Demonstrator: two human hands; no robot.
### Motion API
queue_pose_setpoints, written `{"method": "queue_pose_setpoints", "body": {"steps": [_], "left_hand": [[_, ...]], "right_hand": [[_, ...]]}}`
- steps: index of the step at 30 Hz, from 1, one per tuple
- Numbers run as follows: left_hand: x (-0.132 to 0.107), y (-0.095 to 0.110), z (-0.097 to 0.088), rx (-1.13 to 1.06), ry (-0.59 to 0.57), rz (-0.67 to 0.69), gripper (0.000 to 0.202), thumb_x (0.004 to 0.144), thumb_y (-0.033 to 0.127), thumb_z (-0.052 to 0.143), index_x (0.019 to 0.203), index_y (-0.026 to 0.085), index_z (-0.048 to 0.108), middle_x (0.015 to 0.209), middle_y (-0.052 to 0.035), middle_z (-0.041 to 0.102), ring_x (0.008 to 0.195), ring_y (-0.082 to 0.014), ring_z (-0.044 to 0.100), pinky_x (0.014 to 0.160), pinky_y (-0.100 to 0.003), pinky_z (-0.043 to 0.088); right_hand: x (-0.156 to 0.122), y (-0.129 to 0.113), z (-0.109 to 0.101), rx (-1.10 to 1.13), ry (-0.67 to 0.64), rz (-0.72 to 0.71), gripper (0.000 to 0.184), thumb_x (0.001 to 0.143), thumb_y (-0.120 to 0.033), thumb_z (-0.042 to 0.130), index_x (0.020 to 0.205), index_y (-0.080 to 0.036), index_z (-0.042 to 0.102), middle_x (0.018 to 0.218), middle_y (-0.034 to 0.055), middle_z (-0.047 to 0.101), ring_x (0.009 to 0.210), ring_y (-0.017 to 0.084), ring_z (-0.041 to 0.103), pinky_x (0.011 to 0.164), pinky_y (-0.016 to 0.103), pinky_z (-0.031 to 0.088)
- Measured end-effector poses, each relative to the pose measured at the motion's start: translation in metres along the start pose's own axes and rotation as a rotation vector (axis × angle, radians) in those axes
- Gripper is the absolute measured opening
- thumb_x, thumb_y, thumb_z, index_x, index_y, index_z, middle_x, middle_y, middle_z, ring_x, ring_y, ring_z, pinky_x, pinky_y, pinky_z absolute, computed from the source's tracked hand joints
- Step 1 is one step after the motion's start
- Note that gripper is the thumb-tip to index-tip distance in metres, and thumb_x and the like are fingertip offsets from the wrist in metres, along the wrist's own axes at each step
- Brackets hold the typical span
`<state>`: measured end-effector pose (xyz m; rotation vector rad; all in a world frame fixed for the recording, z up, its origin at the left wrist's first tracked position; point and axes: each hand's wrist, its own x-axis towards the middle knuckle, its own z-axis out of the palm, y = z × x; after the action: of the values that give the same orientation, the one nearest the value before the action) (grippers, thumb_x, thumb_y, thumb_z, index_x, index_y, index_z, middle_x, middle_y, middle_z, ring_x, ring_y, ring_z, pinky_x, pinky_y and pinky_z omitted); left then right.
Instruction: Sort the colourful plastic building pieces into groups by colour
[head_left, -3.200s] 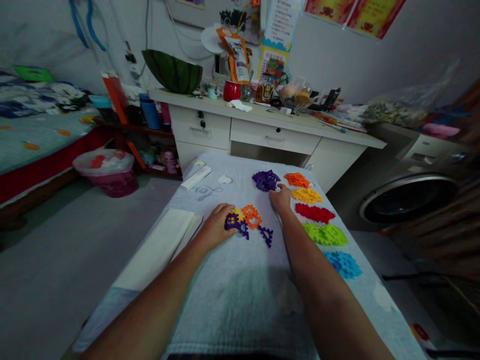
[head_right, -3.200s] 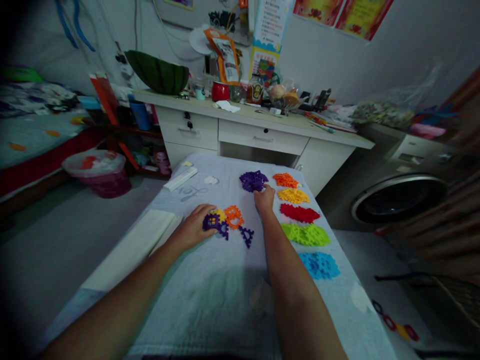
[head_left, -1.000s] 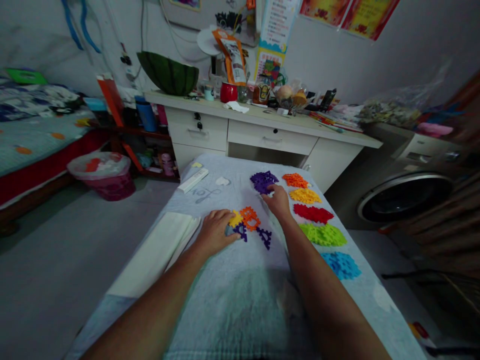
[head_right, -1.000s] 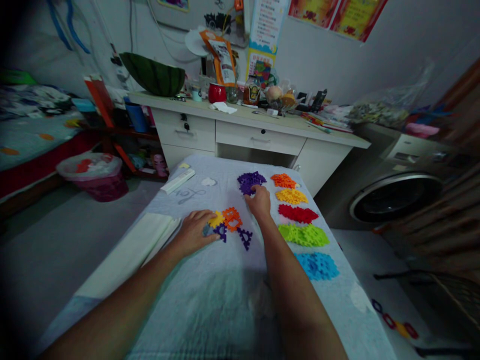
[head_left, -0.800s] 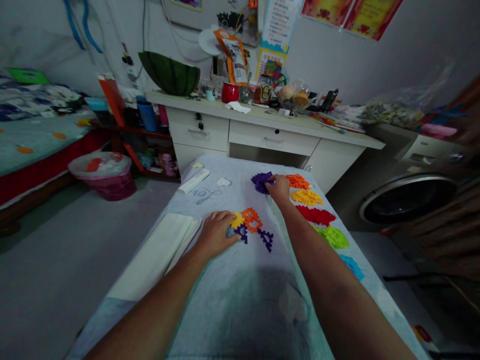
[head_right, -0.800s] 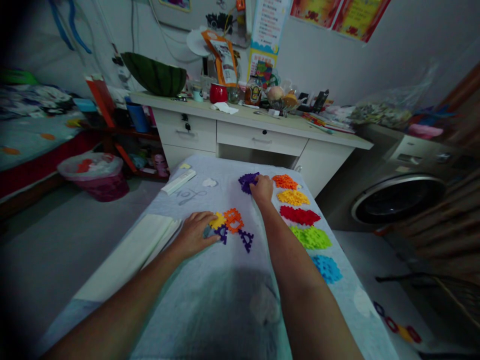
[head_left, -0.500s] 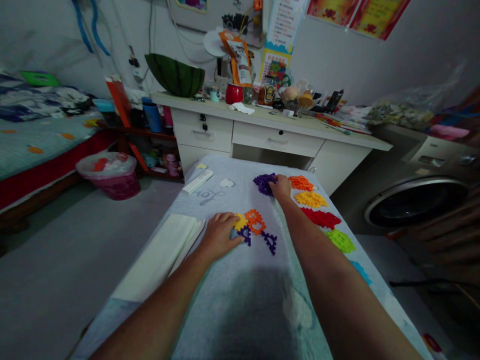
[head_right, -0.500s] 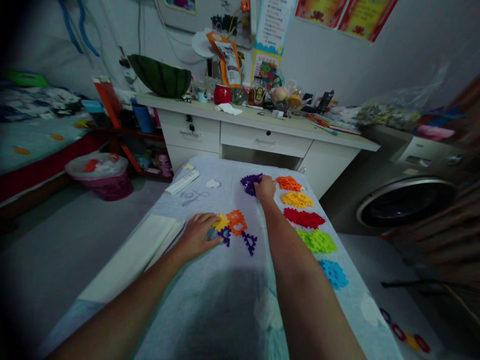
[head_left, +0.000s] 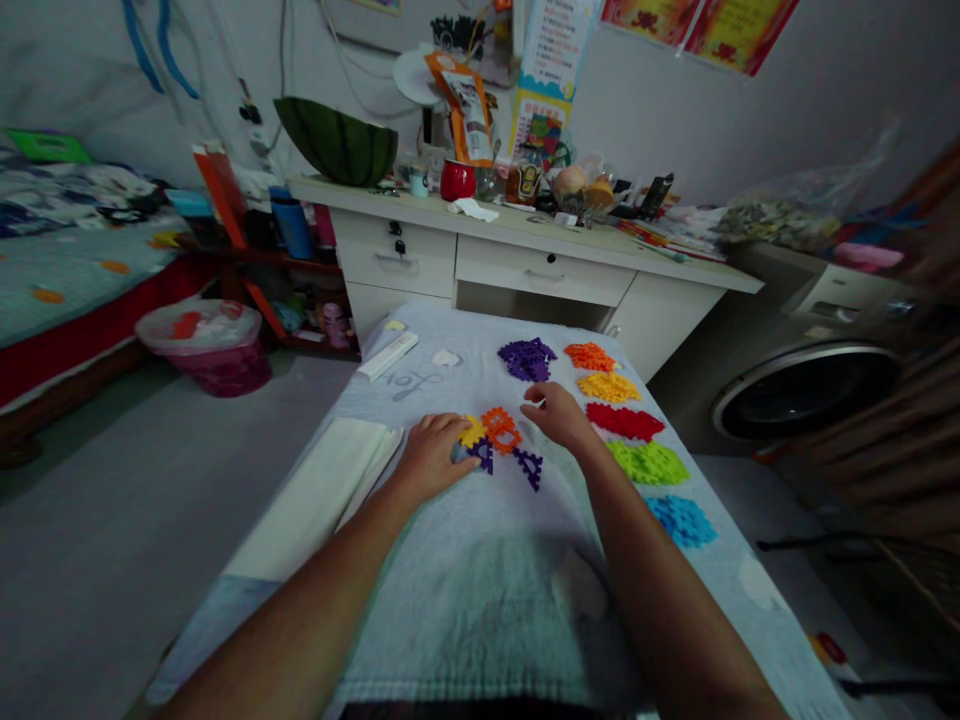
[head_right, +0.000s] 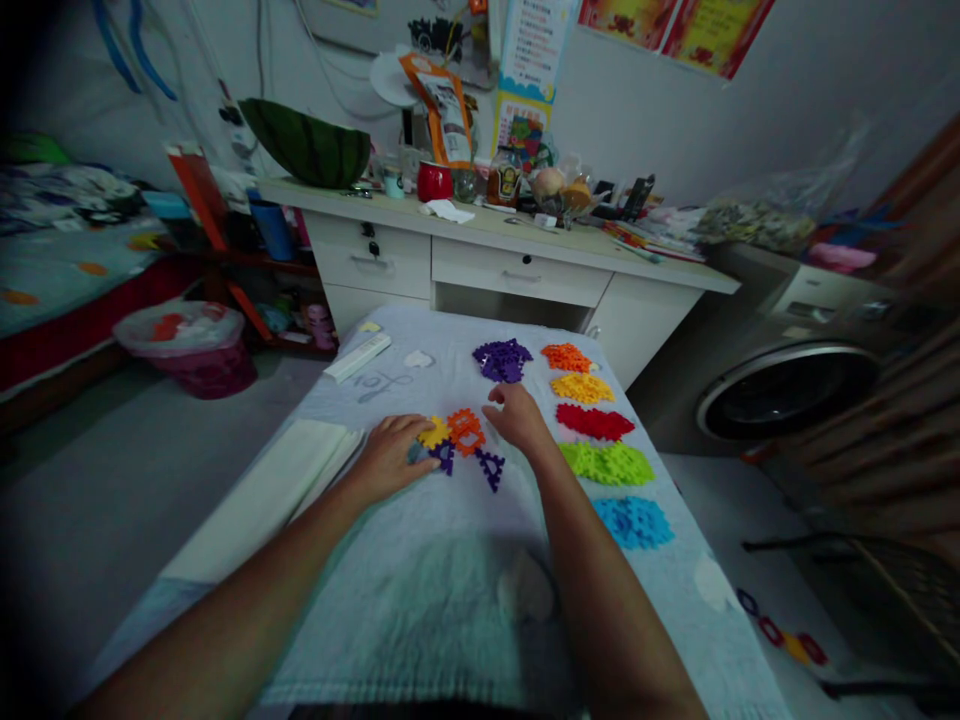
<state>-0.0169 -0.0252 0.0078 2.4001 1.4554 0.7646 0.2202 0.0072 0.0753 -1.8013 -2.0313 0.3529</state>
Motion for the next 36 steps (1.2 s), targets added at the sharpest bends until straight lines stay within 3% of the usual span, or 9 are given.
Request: {"method": "queue_pose_setpoints", "body": {"steps": [5,9,20,30,36], "left_hand": [[0.001,0.002,-0.002,-0.018,0.001,-0.003,0.047,0.074,0.037,0.072,0.116,0.02,0.063,0.122,-0.0095,0.064,0.113,-0.0301,0.054,0.098,-0.044,0.041],[0.002,0.002,-0.002,-0.028,0.002,0.002,0.042,0.079,0.039,0.066,0.116,0.018,0.064,0.122,-0.0102,0.064,0.113,-0.03,0.055,0.098,-0.045,0.041],[0.004,0.001,-0.002,-0.054,-0.013,-0.023,0.034,0.085,0.037,0.056,0.113,0.019,0.066,0.122,-0.0093,0.065,0.113,-0.027,0.057,0.1,-0.043,0.041],[0.005,0.0,-0.003,-0.119,-0.009,-0.033,0.031,0.087,0.035,0.05,0.11,0.021,0.066,0.119,-0.0064,0.066,0.112,-0.0246,0.057,0.1,-0.042,0.041],[0.007,-0.004,0.0,-0.231,0.022,-0.046,0.03,0.085,0.035,0.052,0.108,0.023,0.067,0.118,-0.0051,0.068,0.113,-0.024,0.058,0.101,-0.042,0.042]], "right_hand": [[-0.048,-0.003,-0.005,-0.176,-0.303,-0.032,0.032,0.078,-0.034,0.07,0.104,-0.016,0.065,0.102,0.0099,0.061,0.087,0.019,0.058,0.076,0.028,0.041],[-0.066,0.0,0.003,-0.227,-0.364,-0.003,0.041,0.073,-0.035,0.072,0.108,-0.017,0.062,0.106,0.0107,0.059,0.091,0.022,0.057,0.073,0.028,0.04],[-0.068,0.008,0.013,-0.009,-0.246,-0.087,0.036,0.069,-0.01,0.06,0.104,-0.015,0.062,0.102,0.0072,0.057,0.088,0.016,0.053,0.079,0.025,0.04],[-0.065,0.009,0.014,0.138,-0.075,-0.005,0.03,0.083,-0.01,0.045,0.104,-0.015,0.067,0.091,0.0071,0.07,0.083,0.017,0.062,0.077,0.026,0.041],[-0.064,0.019,0.021,0.081,-0.002,0.038,0.027,0.083,-0.015,0.054,0.108,-0.014,0.065,0.102,0.0104,0.067,0.093,0.019,0.06,0.085,0.028,0.042]]}}
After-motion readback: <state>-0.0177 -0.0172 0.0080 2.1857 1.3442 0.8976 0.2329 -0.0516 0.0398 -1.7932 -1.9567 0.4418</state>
